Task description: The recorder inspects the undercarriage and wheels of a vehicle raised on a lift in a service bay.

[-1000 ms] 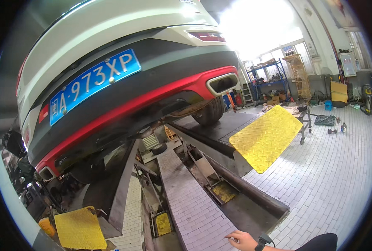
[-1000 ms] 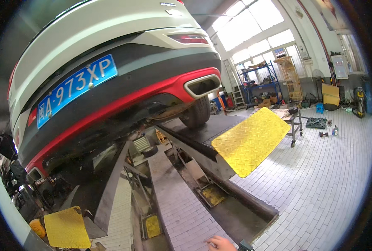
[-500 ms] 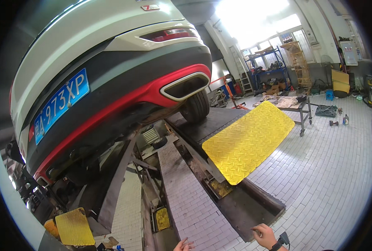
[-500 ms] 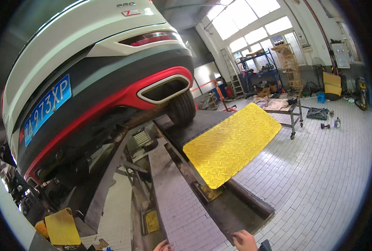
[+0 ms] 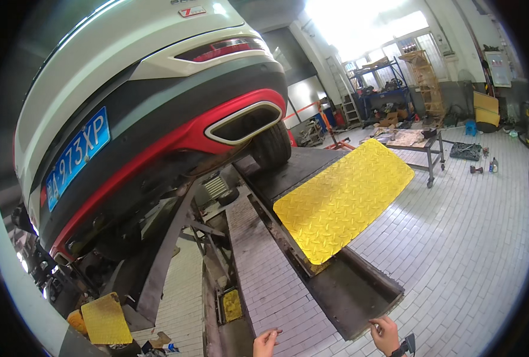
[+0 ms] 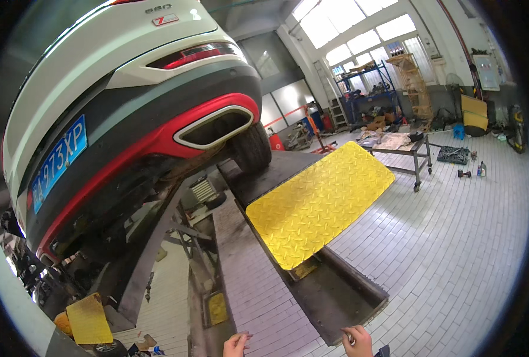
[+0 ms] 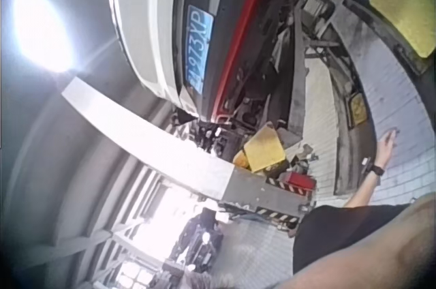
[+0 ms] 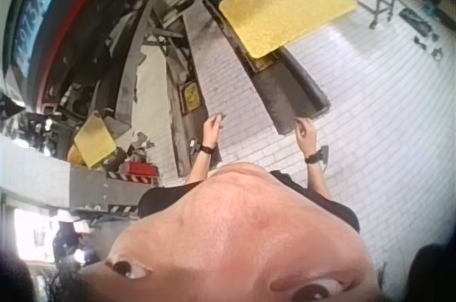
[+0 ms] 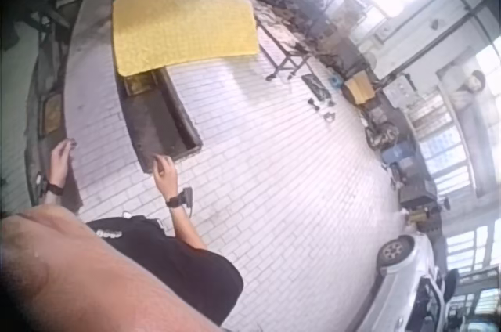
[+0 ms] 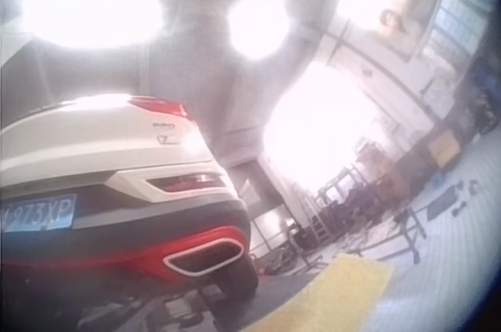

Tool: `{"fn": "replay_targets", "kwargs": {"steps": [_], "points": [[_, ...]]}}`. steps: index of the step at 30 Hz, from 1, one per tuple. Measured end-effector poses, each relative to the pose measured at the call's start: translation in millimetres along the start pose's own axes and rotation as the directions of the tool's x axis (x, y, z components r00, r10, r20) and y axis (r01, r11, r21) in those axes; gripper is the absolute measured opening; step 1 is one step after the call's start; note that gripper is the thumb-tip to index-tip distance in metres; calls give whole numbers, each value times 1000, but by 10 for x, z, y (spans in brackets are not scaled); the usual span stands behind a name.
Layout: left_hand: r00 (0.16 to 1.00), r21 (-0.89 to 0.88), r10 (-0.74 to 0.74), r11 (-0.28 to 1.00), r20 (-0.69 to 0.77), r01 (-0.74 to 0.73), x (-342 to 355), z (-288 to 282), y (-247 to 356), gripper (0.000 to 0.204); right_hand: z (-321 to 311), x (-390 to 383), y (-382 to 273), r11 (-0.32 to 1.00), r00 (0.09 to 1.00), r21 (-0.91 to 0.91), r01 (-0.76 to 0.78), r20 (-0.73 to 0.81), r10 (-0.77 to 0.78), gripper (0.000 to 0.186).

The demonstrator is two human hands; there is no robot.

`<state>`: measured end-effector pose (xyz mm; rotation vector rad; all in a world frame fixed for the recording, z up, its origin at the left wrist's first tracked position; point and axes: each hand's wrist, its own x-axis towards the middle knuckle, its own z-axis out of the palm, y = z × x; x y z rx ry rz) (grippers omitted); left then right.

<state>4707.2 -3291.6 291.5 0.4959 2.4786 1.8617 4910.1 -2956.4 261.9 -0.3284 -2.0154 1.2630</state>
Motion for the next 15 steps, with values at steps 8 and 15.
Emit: {"fn": "replay_targets", "kwargs": {"steps": [8,15], "points": [[994,-51,-78,995,77,82,171,95,-106,45,-34,-134,-60,997,999,-76,16,-29,-18,20],[992,-107,-103,988,76,111,389,-196,-362,46,159,-69,-256,996,999,-75,-45,-21,43,20]]}}
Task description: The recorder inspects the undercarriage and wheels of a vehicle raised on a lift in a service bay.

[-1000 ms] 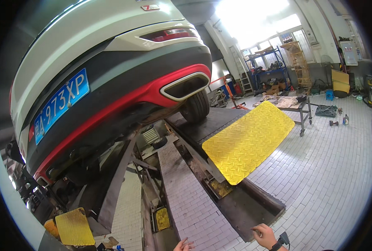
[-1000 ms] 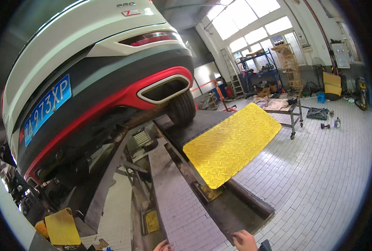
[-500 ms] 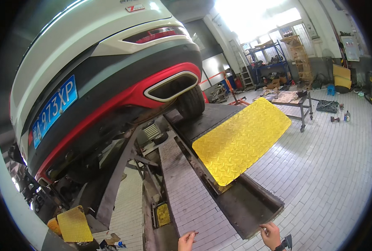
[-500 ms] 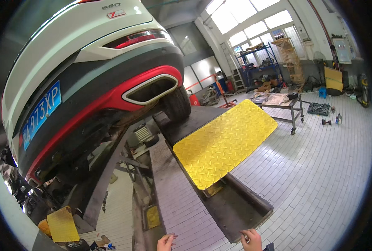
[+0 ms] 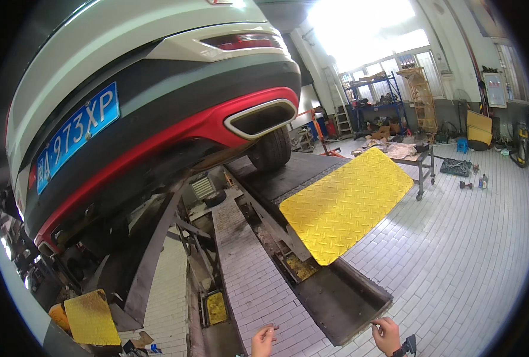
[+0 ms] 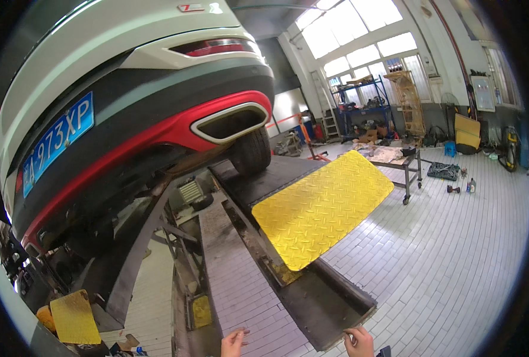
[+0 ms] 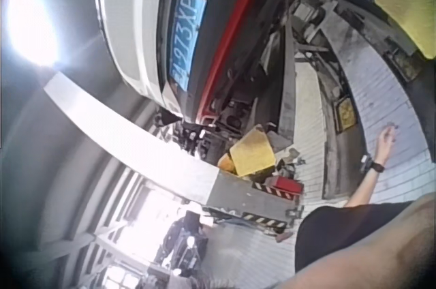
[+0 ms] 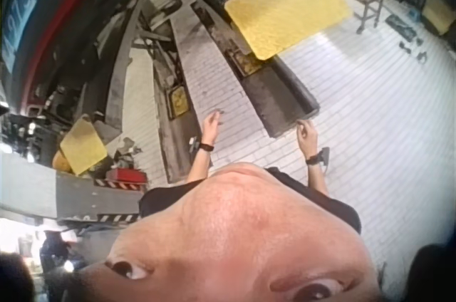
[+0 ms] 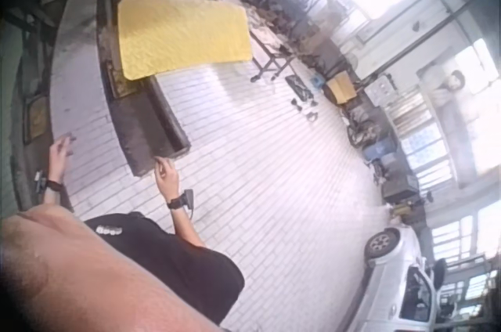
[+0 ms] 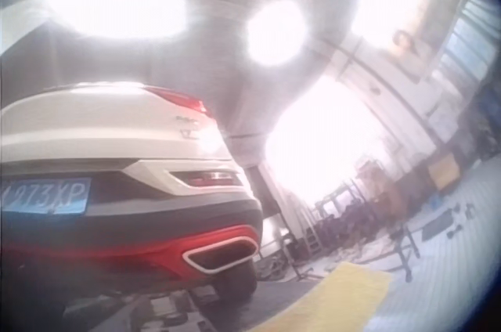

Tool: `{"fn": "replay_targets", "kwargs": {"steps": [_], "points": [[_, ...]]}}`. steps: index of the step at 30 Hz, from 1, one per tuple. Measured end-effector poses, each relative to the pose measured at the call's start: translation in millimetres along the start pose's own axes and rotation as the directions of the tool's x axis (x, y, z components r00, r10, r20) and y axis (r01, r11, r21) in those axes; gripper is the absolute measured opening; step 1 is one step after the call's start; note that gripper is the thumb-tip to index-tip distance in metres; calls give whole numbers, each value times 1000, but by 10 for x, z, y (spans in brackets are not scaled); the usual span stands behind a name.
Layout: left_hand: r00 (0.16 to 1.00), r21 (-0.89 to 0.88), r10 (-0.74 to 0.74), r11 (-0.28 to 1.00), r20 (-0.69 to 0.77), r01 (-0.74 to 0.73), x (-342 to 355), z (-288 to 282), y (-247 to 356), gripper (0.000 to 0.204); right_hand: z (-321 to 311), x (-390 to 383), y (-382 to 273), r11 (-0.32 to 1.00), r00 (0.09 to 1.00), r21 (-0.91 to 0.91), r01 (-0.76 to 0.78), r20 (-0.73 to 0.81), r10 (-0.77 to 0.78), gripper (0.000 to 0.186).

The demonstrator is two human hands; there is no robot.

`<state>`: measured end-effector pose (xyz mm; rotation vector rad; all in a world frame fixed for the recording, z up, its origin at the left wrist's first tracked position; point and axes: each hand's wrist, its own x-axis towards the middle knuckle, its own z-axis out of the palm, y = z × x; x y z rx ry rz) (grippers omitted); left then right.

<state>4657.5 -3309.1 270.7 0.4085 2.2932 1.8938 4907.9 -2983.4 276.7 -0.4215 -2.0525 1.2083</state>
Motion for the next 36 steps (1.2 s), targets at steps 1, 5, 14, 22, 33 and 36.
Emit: {"fn": "replay_targets", "kwargs": {"steps": [1,5,14,22,33,36], "points": [[1000,-7,2,1000,6,-2,16,-96,-46,46,88,21,-23,1000,1000,3,9,0,-9,20],[989,16,67,998,-135,-65,-4,-596,-181,46,587,160,-211,981,981,-4,193,29,-193,20],[974,-91,-76,994,-213,57,-15,-1325,-486,42,1496,176,-1035,973,965,44,225,129,-229,17],[977,-152,-138,982,-163,113,95,-1476,-554,42,1776,187,-1397,982,968,29,188,163,-190,16],[990,-134,-102,987,-101,88,238,-1305,-430,43,1663,-52,-1242,990,981,54,133,135,-139,19],[988,-144,-141,981,-67,130,199,-1120,-396,42,1497,-54,-1200,993,984,62,97,144,-105,19]]}}
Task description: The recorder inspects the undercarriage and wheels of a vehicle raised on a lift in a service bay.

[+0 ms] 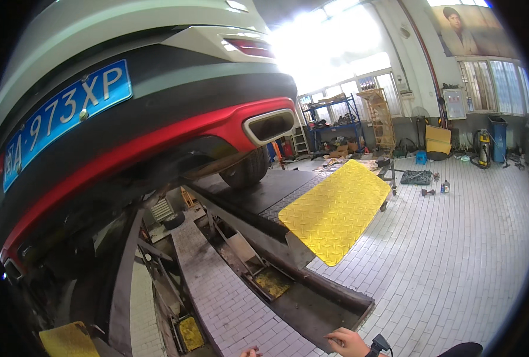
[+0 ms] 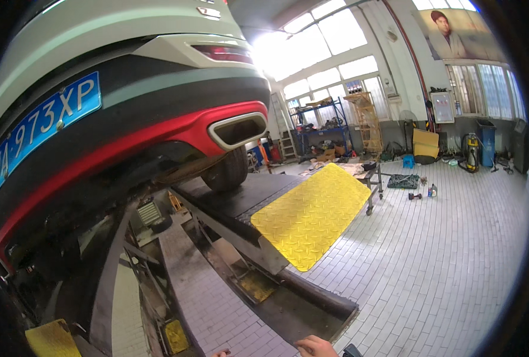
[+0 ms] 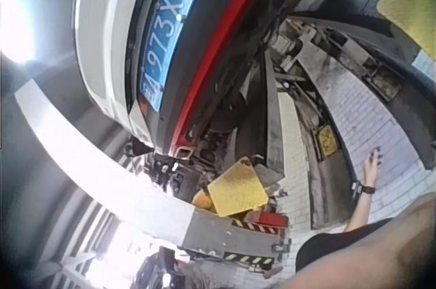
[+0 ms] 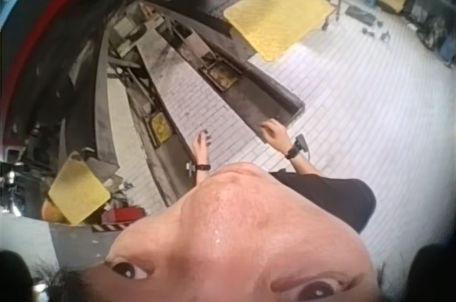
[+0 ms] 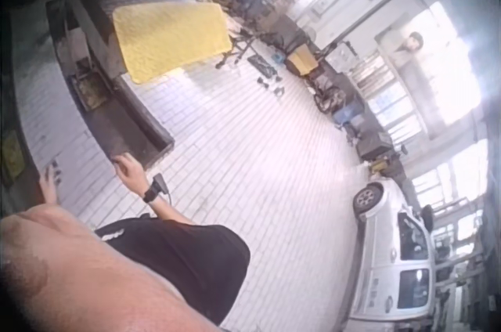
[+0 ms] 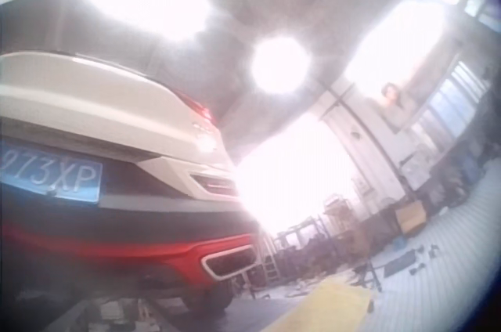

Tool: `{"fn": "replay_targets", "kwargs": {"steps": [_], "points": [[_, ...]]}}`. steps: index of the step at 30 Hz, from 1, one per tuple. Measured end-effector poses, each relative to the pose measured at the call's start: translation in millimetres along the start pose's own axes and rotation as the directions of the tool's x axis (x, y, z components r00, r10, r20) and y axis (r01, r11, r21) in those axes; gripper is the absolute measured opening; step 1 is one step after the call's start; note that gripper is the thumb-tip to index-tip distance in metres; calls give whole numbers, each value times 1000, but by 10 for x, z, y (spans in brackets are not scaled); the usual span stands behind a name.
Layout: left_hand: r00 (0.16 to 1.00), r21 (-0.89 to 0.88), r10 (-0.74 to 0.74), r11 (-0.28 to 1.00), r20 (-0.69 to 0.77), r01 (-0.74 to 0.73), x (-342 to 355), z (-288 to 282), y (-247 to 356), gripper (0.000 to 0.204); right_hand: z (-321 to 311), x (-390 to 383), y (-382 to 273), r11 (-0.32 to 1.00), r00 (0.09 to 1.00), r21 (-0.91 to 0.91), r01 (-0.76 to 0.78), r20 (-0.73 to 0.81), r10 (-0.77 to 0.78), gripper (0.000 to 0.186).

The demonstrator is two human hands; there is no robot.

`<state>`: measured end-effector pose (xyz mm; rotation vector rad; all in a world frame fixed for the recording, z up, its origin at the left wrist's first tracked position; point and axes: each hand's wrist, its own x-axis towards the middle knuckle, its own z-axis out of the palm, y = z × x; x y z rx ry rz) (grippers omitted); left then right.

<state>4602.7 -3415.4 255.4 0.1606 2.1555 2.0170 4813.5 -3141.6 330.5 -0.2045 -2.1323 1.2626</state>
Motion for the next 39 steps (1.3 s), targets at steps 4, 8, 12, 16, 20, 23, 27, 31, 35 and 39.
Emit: {"fn": "replay_targets", "kwargs": {"steps": [4,8,12,16,20,23,27,31,35,39], "points": [[1000,-22,5,1000,-5,-5,-152,325,0,42,-311,-24,154,1000,1000,16,19,-17,-19,20],[1000,4,-7,1000,18,7,-318,640,94,41,-645,-118,300,999,999,49,-11,-35,13,20],[999,10,-25,1000,33,25,-408,865,91,41,-936,-234,552,998,999,64,-19,-35,21,21],[999,74,-23,997,46,20,-475,1091,92,44,-1259,-360,768,1000,1000,21,1,-23,-1,23],[994,128,26,991,109,-40,-501,1196,127,47,-1497,-424,937,995,995,40,-88,-39,89,24],[998,128,49,990,47,-54,-505,1249,134,47,-1541,-393,1079,994,991,-13,-107,-84,105,21],[998,118,55,991,28,-58,-497,1222,107,46,-1531,-321,1114,995,990,-54,-87,-112,81,20],[994,72,104,992,-26,-102,-339,1072,-124,44,-1328,-196,1003,992,996,-89,-88,-27,86,21],[998,-29,36,999,-52,-38,-260,981,36,30,-985,-68,920,993,998,-110,-47,39,52,20],[992,-14,77,997,-103,-79,-104,699,24,30,-603,141,695,991,991,-134,-29,126,46,20]]}}
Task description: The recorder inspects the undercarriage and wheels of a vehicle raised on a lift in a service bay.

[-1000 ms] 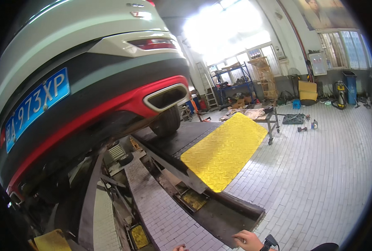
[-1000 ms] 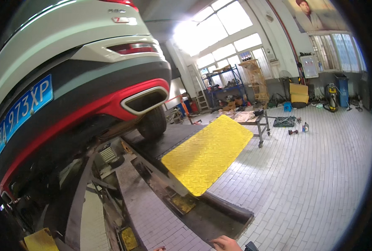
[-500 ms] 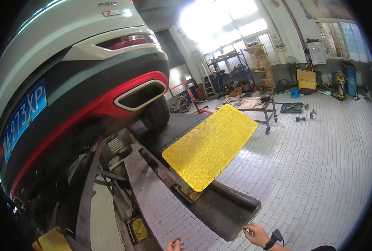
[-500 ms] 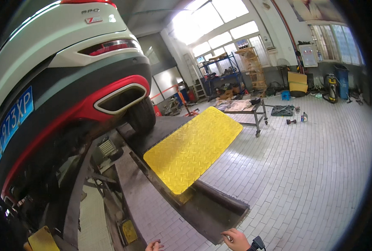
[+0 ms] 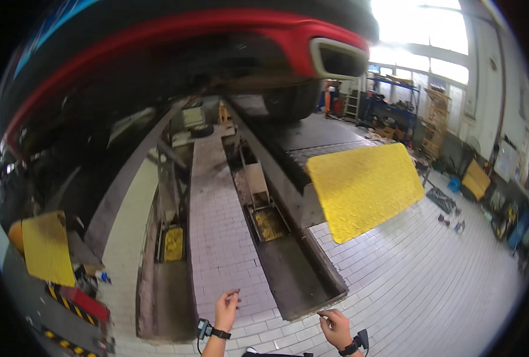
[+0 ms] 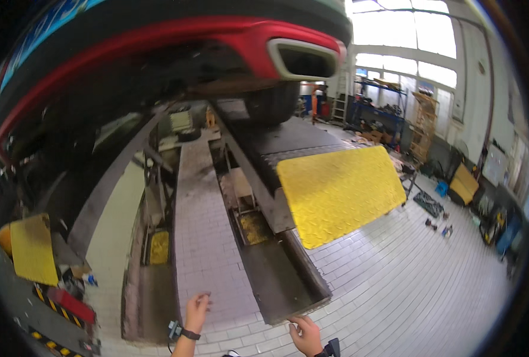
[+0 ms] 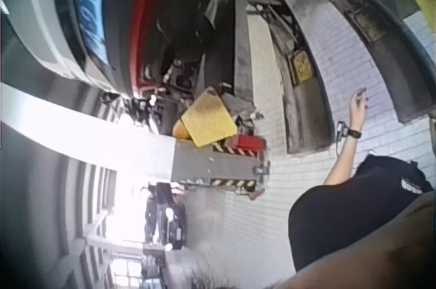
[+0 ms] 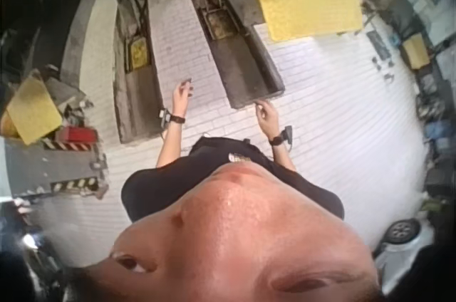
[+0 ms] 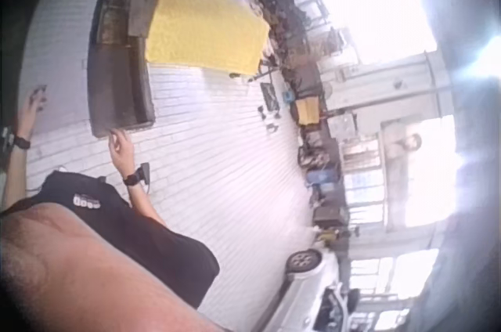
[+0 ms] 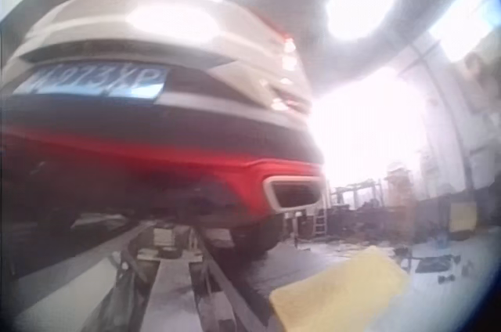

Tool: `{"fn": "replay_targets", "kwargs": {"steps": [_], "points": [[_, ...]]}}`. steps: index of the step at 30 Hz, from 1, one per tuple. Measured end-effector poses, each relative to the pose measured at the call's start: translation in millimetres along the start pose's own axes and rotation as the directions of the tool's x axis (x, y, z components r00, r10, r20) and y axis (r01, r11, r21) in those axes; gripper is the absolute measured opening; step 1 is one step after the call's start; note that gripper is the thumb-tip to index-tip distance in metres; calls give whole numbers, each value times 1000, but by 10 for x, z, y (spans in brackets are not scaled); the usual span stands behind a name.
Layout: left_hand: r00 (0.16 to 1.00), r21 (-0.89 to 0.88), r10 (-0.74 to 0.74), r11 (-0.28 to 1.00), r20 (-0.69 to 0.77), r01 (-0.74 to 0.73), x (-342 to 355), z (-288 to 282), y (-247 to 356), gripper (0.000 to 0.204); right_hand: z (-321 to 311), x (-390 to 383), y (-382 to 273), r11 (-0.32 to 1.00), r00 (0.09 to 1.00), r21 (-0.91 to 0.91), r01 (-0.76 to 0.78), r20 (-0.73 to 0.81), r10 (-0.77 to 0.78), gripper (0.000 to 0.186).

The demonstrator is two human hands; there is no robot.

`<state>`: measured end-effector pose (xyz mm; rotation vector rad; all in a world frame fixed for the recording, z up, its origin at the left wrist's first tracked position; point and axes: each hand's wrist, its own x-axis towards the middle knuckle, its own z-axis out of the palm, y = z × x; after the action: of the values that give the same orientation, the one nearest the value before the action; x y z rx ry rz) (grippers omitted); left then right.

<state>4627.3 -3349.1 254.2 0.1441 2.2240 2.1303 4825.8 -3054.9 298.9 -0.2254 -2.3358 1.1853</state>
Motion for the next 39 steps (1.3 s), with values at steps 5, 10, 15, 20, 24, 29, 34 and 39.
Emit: {"fn": "replay_targets", "kwargs": {"steps": [5,10,15,20,24,29,34,39], "points": [[996,-121,-14,993,-90,3,190,-404,-158,26,434,491,-140,996,995,-28,82,68,-80,21],[993,-248,-13,969,-117,-17,249,-815,-196,24,679,1117,-515,984,985,-62,165,69,-160,20],[986,-240,20,969,-163,-59,213,-1247,-171,23,874,1692,-882,961,972,-146,236,53,-230,20],[970,-280,-8,958,-245,-62,121,-1639,-262,24,907,2091,-1169,918,944,-222,329,66,-323,22],[911,-170,-40,985,-411,-34,-95,-2057,-267,24,925,2388,-1344,856,907,-313,411,49,-418,26],[873,-190,68,965,-483,-180,234,-2327,-109,22,28,2540,-1021,780,883,-490,389,-42,-467,25],[698,134,245,968,-672,-211,136,-2995,326,20,-310,3126,-442,749,906,-586,308,-58,-418,27],[449,668,633,737,-630,-102,56,-3914,1306,19,-113,3074,-649,620,778,-703,348,-152,-610,22]]}}
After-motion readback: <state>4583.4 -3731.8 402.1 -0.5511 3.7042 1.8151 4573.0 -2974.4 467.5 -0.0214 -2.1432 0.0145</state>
